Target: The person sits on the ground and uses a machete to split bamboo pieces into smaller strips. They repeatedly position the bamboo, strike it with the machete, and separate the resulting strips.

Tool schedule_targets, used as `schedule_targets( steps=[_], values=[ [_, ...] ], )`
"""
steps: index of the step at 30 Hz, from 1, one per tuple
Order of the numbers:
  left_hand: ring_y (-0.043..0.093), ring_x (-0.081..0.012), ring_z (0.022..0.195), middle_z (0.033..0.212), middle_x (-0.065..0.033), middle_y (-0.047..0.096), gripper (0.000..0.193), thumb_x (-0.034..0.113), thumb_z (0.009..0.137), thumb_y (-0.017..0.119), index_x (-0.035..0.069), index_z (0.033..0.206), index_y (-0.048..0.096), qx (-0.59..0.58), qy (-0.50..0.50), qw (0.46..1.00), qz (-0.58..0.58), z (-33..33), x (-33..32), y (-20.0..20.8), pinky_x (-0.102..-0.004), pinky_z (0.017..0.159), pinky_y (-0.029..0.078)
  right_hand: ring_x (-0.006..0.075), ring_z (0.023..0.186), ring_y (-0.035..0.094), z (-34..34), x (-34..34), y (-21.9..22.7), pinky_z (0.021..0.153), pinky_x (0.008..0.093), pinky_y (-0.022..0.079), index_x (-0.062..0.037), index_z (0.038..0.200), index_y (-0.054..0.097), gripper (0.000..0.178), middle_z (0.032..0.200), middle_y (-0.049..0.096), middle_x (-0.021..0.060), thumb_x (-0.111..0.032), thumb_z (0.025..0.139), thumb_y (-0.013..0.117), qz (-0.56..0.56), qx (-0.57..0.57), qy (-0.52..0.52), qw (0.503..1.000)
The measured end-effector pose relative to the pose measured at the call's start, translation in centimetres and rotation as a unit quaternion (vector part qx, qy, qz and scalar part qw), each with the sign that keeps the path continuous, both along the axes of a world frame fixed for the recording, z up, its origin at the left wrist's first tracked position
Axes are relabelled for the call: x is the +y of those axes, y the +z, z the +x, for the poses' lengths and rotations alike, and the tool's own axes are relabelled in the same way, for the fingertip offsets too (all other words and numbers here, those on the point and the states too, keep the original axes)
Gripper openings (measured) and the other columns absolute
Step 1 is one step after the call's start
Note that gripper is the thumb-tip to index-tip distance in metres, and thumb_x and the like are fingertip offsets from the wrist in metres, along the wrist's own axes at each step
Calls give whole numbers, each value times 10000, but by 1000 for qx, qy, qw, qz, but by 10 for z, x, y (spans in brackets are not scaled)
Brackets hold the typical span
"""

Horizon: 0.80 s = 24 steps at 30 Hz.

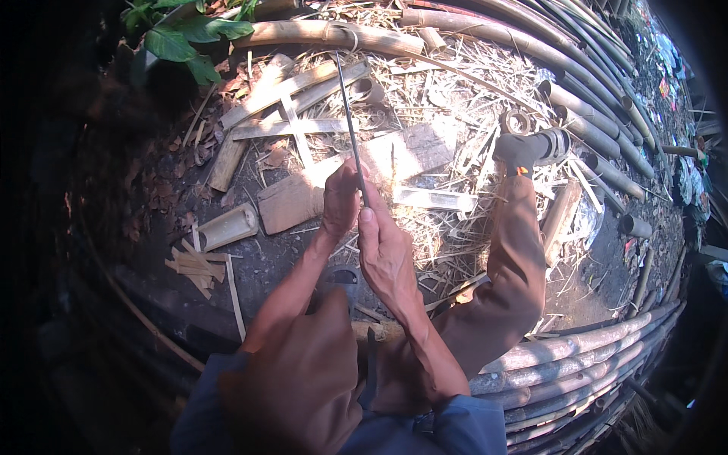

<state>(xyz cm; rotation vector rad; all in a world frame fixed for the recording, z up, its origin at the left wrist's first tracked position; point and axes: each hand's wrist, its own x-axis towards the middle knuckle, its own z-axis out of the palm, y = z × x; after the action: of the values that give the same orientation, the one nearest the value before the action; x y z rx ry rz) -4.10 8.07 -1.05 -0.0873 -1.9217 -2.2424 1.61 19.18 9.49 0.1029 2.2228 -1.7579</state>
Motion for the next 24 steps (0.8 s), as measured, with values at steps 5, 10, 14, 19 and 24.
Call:
schedule_targets(
  steps=[5,10,14,19,24],
  values=[
    [524,-109,727,752,-16,547,400,355,1043,426,23,862,554,-16,18,1000,2,0,10,-3,-296,689,444,117,590,475,-6,4,-4,570,309,420,-146,1459,412,448,620,470,60,-302,1041,365,-38,-41,-12,998],
    [523,-253,976,1086,-135,518,454,408,1048,327,1,1157,495,16,92,972,-215,-1,-6,-33,-367,863,434,247,827,651,-5,-1,-24,741,354,500,-114,1426,451,448,1051,663,229,-314,1034,370,9,-8,13,1000],
    [438,-333,1285,1401,-240,409,608,421,1029,329,-56,1405,356,-73,173,975,-119,42,-32,-41,-396,1066,358,167,696,591,-4,-8,2,657,325,481,-82,1421,458,453,811,636,145,-300,1029,391,3,-26,35,999],
    [490,-213,1178,1194,-132,547,476,382,1027,383,-28,1226,521,-172,199,957,-124,72,-56,-42,-338,1035,352,131,564,489,-7,-3,-9,550,330,426,-55,1483,334,508,622,483,47,-296,1037,362,12,-23,39,999],
    [549,-150,1010,1066,-86,609,306,240,1001,505,-21,1148,569,-188,186,962,-74,74,-59,-41,-281,921,419,123,544,474,-17,-10,-28,529,311,407,-12,1514,205,575,600,473,33,-314,1035,306,-38,-12,16,999]
  ],
)
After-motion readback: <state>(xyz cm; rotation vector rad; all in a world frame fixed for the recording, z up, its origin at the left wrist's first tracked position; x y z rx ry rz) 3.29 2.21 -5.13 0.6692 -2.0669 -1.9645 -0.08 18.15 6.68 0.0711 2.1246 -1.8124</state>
